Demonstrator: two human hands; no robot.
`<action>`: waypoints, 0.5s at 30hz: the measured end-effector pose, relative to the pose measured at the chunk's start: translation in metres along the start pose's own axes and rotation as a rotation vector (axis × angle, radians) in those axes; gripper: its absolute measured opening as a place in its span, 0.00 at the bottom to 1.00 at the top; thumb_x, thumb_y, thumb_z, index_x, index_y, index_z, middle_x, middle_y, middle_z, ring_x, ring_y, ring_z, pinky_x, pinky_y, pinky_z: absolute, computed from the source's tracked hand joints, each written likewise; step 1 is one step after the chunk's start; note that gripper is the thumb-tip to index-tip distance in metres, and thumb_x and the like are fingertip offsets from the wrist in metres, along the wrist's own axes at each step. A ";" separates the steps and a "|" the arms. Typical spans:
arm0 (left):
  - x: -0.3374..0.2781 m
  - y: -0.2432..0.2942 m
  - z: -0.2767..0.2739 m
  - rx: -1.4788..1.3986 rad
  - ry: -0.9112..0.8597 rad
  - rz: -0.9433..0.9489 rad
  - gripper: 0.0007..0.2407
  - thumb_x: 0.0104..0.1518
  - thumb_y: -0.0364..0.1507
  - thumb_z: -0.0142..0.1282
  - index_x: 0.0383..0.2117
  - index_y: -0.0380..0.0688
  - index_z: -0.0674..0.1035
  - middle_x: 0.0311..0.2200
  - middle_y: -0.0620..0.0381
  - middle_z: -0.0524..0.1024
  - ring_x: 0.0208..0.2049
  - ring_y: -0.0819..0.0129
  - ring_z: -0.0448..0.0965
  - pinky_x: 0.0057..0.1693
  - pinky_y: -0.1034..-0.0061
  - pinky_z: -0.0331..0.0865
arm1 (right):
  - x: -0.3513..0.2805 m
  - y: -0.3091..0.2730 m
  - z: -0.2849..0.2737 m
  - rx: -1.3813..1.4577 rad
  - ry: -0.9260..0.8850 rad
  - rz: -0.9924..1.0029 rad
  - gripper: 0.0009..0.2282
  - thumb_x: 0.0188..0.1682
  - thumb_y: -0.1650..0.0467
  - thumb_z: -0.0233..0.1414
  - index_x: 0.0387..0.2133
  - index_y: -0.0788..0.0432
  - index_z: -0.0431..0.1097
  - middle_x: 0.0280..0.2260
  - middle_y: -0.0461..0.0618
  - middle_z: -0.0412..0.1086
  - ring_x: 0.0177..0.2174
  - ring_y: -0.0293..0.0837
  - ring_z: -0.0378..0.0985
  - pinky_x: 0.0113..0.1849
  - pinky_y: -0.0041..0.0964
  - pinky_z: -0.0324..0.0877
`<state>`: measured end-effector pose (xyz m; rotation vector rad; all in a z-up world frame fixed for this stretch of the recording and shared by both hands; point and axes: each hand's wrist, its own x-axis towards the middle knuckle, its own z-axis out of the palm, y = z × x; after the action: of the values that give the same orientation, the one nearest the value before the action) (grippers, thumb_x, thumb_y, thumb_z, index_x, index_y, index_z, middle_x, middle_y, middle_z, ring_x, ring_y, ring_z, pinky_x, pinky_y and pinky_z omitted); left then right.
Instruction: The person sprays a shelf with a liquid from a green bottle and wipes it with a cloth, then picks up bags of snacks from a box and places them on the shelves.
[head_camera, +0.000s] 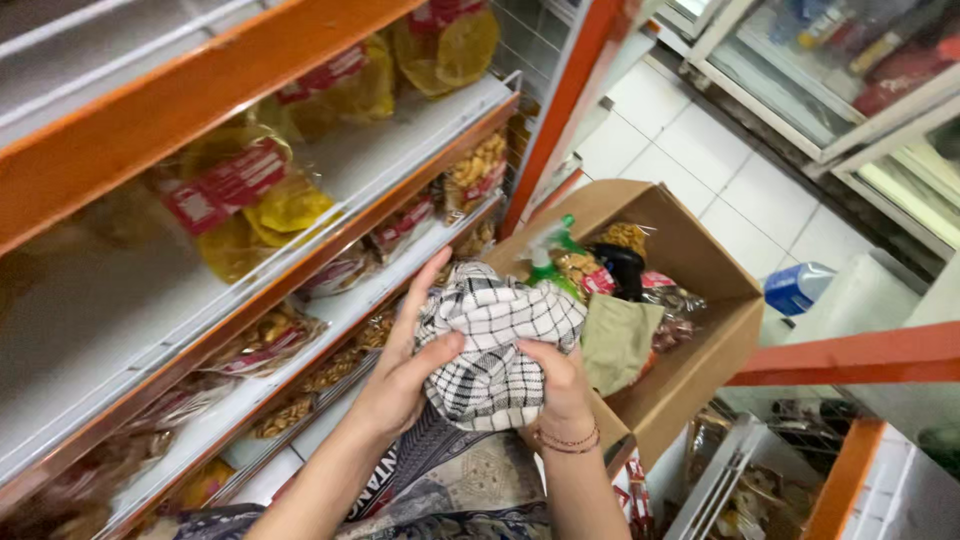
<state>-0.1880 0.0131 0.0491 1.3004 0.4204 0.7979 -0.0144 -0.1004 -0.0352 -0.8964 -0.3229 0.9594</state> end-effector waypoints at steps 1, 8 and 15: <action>-0.007 -0.002 -0.007 -0.019 0.113 0.009 0.30 0.56 0.29 0.58 0.68 0.43 0.64 0.69 0.44 0.60 0.72 0.57 0.55 0.72 0.65 0.48 | 0.000 0.004 0.015 -0.162 0.002 -0.126 0.24 0.42 0.81 0.54 0.56 0.70 0.65 0.48 0.61 0.72 0.46 0.52 0.77 0.50 0.46 0.70; -0.051 0.019 -0.072 0.295 0.439 -0.040 0.12 0.65 0.28 0.57 0.53 0.40 0.80 0.52 0.38 0.79 0.55 0.56 0.75 0.63 0.61 0.68 | -0.004 0.041 0.109 -0.160 -0.172 0.075 0.19 0.43 0.81 0.52 0.50 0.65 0.69 0.48 0.50 0.74 0.48 0.42 0.76 0.50 0.36 0.72; -0.104 0.112 -0.097 1.301 0.364 0.575 0.28 0.38 0.38 0.68 0.53 0.58 0.80 0.62 0.36 0.62 0.60 0.28 0.63 0.62 0.47 0.62 | -0.006 0.079 0.197 -0.101 -0.613 0.104 0.16 0.49 0.82 0.50 0.52 0.69 0.66 0.47 0.55 0.70 0.49 0.46 0.73 0.51 0.40 0.70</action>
<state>-0.3560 0.0113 0.1161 2.5624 0.9642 1.3264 -0.1812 0.0165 0.0244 -0.6962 -0.8573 1.3156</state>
